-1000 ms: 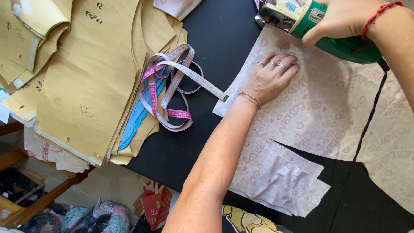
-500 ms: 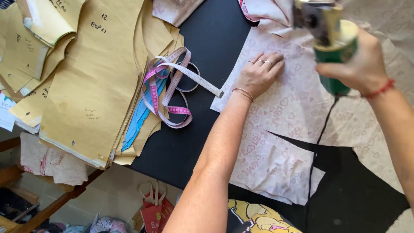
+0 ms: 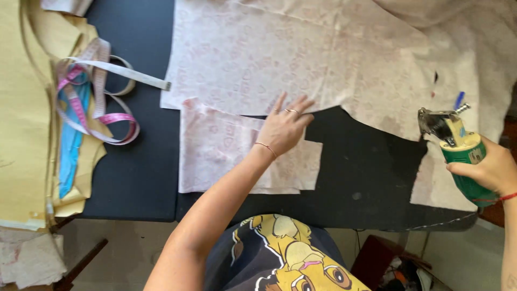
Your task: The person uses an electric rotary cutter to cut a piece of patterned fabric on a black table. They then fold the cut fabric and place it on a nearby chair. Finally, they arrange several paper pattern pieces on the remaining fabric and trace their outlines with a blue pen.
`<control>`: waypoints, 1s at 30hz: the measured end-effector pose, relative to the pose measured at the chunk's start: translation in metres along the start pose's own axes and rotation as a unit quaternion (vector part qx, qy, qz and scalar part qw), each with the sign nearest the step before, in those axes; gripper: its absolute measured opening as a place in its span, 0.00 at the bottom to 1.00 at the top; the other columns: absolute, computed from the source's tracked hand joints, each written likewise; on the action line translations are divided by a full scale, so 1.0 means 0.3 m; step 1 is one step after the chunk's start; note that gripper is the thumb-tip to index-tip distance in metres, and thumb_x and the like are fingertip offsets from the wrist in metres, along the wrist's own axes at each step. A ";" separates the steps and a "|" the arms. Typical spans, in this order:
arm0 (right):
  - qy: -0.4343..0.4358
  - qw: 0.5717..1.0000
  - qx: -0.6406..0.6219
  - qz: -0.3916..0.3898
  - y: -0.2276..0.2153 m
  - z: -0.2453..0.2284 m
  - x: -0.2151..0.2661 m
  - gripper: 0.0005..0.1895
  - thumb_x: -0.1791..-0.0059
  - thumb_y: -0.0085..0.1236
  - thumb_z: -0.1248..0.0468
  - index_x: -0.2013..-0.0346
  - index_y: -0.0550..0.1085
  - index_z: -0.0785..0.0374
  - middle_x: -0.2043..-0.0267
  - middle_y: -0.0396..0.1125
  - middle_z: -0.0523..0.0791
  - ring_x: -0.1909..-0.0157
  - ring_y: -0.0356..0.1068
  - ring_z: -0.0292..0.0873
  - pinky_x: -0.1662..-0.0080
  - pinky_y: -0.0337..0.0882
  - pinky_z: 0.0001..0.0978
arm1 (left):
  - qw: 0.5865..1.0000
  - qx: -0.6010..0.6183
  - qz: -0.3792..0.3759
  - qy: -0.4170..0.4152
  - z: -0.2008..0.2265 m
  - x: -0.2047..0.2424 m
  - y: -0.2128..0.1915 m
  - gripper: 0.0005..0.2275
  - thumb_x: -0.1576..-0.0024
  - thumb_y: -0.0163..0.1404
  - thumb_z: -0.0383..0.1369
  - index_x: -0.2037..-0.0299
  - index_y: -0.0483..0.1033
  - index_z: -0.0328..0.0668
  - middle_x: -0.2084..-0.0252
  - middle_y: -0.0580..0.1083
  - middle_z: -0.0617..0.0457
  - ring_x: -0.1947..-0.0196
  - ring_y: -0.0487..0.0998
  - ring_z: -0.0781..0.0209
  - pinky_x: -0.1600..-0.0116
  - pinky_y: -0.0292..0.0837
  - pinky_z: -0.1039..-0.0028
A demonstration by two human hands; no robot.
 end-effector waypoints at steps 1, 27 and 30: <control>0.006 1.000 -0.002 0.003 -0.009 0.036 0.008 0.35 0.74 0.62 0.59 0.53 0.71 0.64 0.57 0.67 0.52 0.57 0.64 0.51 0.59 0.61 0.39 | 1.000 0.003 -0.001 0.007 0.075 -0.019 0.056 0.09 0.52 0.43 0.26 0.62 0.71 0.48 0.46 0.62 0.53 0.43 0.60 0.56 0.39 0.43 0.50; 0.016 0.961 0.124 -0.245 0.006 0.190 -0.426 0.33 0.74 0.63 0.62 0.53 0.71 0.51 0.65 0.71 0.47 0.69 0.67 0.48 0.68 0.66 0.36 | 0.990 -0.020 -0.079 0.111 0.544 -0.385 0.558 0.15 0.46 0.40 0.41 0.57 0.72 0.41 0.39 0.51 0.50 0.37 0.48 0.59 0.34 0.42 0.60; 0.012 0.960 0.125 -0.251 0.011 0.182 -0.440 0.35 0.75 0.65 0.62 0.53 0.71 0.52 0.65 0.72 0.46 0.68 0.69 0.46 0.66 0.66 0.33 | 0.990 -0.003 -0.082 0.116 0.541 -0.384 0.561 0.15 0.49 0.43 0.41 0.58 0.72 0.41 0.39 0.51 0.48 0.37 0.49 0.57 0.35 0.41 0.60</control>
Point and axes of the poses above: each hand's wrist, its own x-axis away from the middle knuckle, its own y-axis out of the palm, z = x × y, the point moved 3 cm from there along -x, towards the middle knuckle
